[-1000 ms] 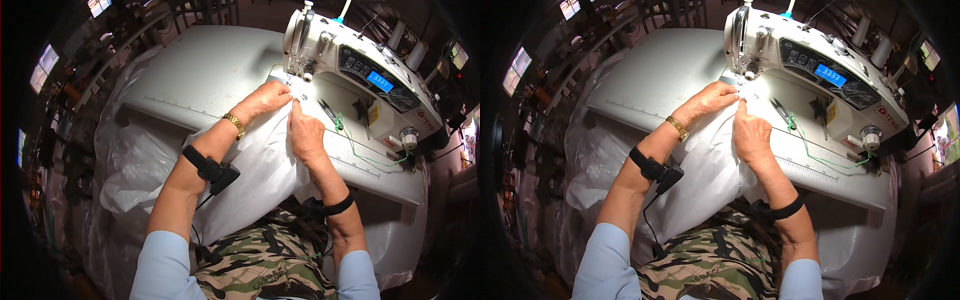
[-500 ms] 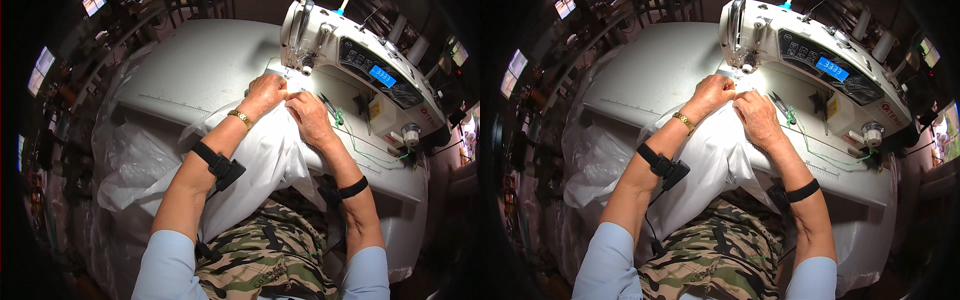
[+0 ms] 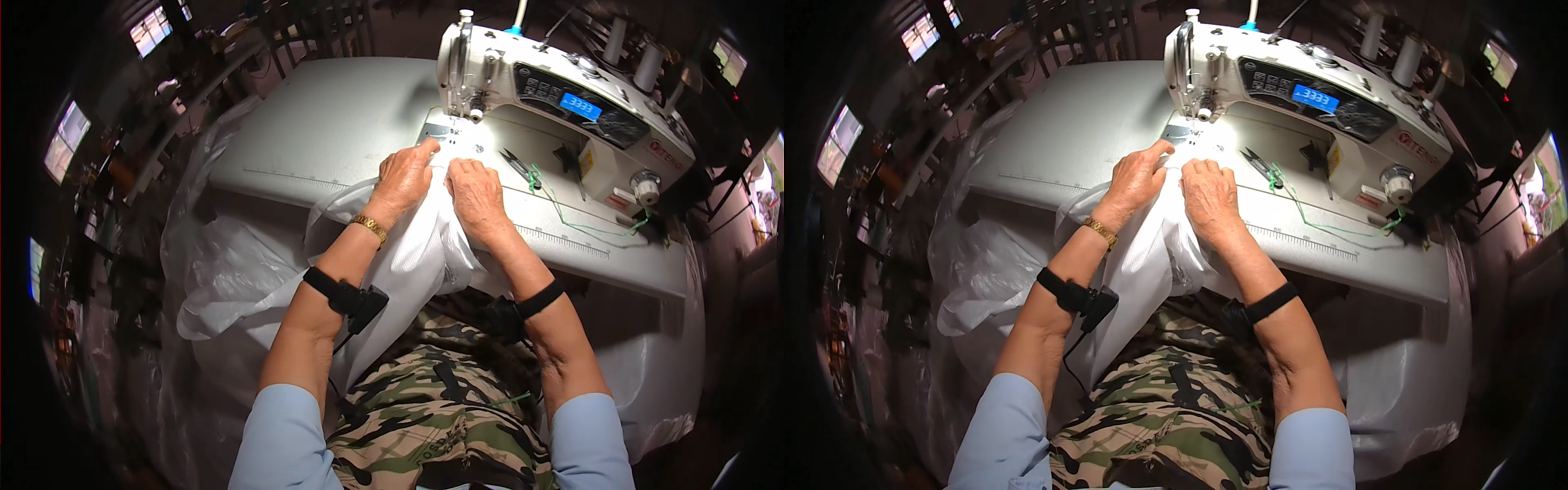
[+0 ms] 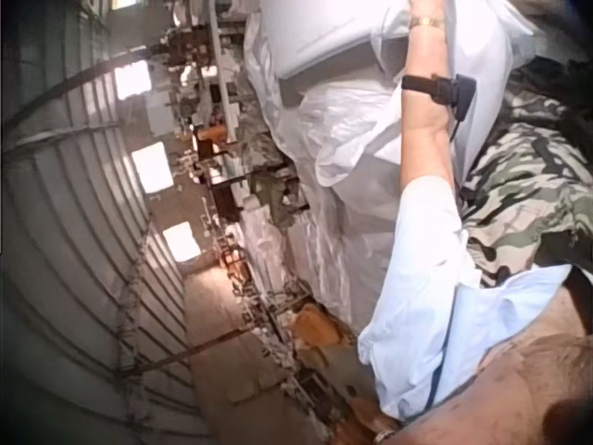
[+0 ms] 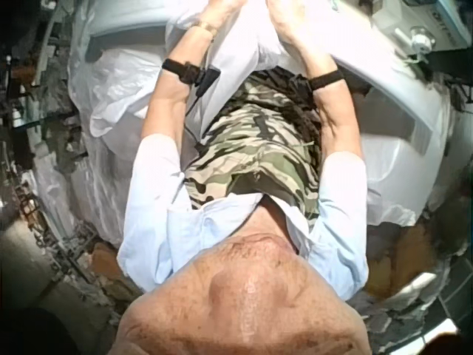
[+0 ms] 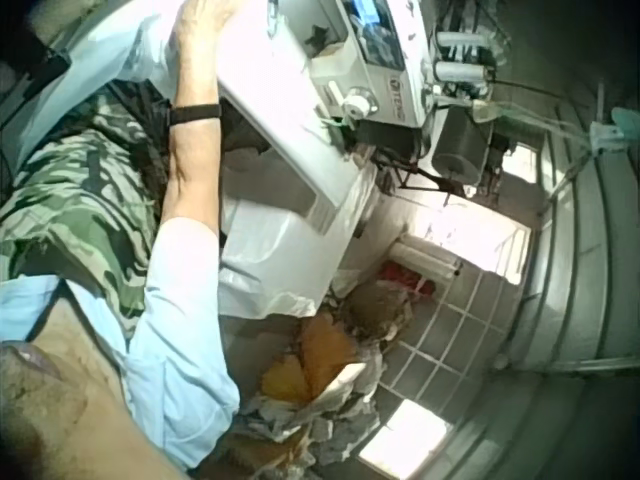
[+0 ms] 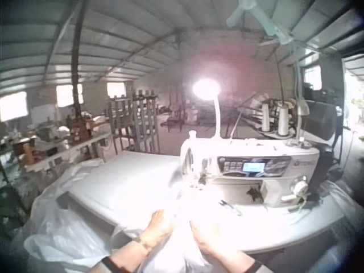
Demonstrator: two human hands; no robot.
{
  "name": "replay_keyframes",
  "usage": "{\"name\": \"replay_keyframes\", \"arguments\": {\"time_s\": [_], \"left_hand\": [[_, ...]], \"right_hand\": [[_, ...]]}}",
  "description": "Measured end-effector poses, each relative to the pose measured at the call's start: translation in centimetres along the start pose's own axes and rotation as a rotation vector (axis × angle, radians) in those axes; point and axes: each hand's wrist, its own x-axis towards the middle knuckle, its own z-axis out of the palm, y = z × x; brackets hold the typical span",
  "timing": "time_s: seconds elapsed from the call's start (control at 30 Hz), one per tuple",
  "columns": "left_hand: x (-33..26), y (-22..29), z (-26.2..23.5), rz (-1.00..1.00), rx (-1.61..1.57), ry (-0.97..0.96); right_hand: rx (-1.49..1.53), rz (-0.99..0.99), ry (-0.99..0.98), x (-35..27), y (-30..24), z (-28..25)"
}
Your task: Sewing together large white plastic sheets or fabric using an industrial sewing machine.
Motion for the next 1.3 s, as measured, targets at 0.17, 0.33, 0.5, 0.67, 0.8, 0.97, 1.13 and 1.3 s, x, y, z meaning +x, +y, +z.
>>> {"name": "replay_keyframes", "arguments": {"time_s": [0.17,0.33,0.5,0.67,0.8,0.97,1.13,1.3], "left_hand": [[1.5,0.1,0.7,0.169,0.087,0.122],[2.1,-1.6,1.9,0.104,0.123,0.113],[2.8,-2.2,2.0,0.090,0.096,0.115],[0.5,0.1,0.3,0.292,0.113,0.294],[-2.6,1.3,0.3,0.216,0.006,-0.091],[-2.7,0.2,0.7,0.253,0.040,-0.069],[-2.0,-0.4,1.0,0.198,-0.004,-0.139],[-1.4,-0.8,1.2,0.203,0.015,-0.140]], "right_hand": [[0.040,0.045,-0.076,1.1,0.8,-0.2],[0.050,0.048,-0.122,1.9,1.9,0.2],[0.056,0.045,-0.150,2.6,2.6,0.6],[0.090,0.007,-0.064,2.4,3.0,1.2],[0.127,0.009,-0.039,2.4,3.5,1.5],[0.178,0.041,-0.083,2.5,3.7,1.5],[0.148,0.036,-0.076,2.6,3.8,1.6],[0.140,0.015,-0.055,2.7,3.7,1.6]]}}
